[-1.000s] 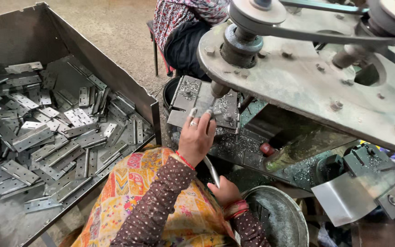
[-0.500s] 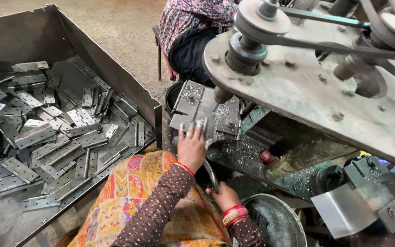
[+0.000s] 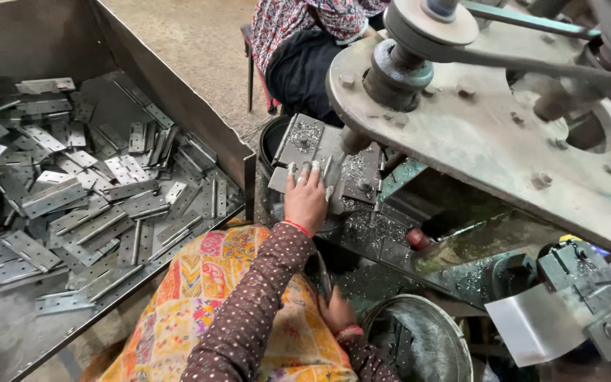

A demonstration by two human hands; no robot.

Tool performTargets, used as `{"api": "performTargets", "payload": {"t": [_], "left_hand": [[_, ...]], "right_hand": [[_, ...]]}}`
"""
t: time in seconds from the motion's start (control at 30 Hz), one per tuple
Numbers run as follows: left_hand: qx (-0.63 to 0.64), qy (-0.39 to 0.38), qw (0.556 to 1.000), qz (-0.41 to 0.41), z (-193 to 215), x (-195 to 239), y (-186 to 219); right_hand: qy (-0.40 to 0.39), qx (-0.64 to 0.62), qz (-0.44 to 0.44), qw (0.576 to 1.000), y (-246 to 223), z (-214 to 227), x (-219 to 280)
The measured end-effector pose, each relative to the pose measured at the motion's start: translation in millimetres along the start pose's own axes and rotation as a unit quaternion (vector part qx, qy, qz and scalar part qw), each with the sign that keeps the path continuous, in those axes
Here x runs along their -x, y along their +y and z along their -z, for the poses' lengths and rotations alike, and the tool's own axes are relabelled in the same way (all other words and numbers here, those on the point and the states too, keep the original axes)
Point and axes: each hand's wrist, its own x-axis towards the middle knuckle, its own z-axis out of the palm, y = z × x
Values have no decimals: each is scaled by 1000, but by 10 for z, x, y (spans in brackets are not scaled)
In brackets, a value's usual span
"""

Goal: The person picks up metal brackets from a large bin, places them onto a machine jig one at a time, and moves them aside after the machine process. They handle the brackets by hand and operate the machine in a repetitive sequence.

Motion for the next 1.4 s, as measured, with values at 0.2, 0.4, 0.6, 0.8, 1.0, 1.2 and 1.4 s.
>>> {"api": "performTargets", "payload": {"t": [0.2, 0.4, 0.6, 0.8, 1.0, 1.2, 1.4], "left_hand": [[7, 25, 1000, -10, -70, -20, -26], [17, 23, 1000, -8, -85, -225, 17], [14, 25, 999, -20, 30, -106, -21], [6, -43, 999, -15, 35, -266, -36], [8, -4, 1000, -21, -90, -341, -37], [24, -21, 999, -26, 10, -144, -70], [39, 7, 999, -20, -134, -307, -38]], "right_hand": [[-55, 30, -7, 998, 29, 403, 17], [-34, -51, -15, 998, 0, 179, 122], [-52, -11, -70, 996, -13, 26, 40], [-31, 40, 46, 998, -28, 685, -42], [36, 4, 12, 999, -160, 107, 91], [-36, -23, -39, 998, -38, 206, 80], [-48, 43, -7, 998, 17, 524, 36]]}}
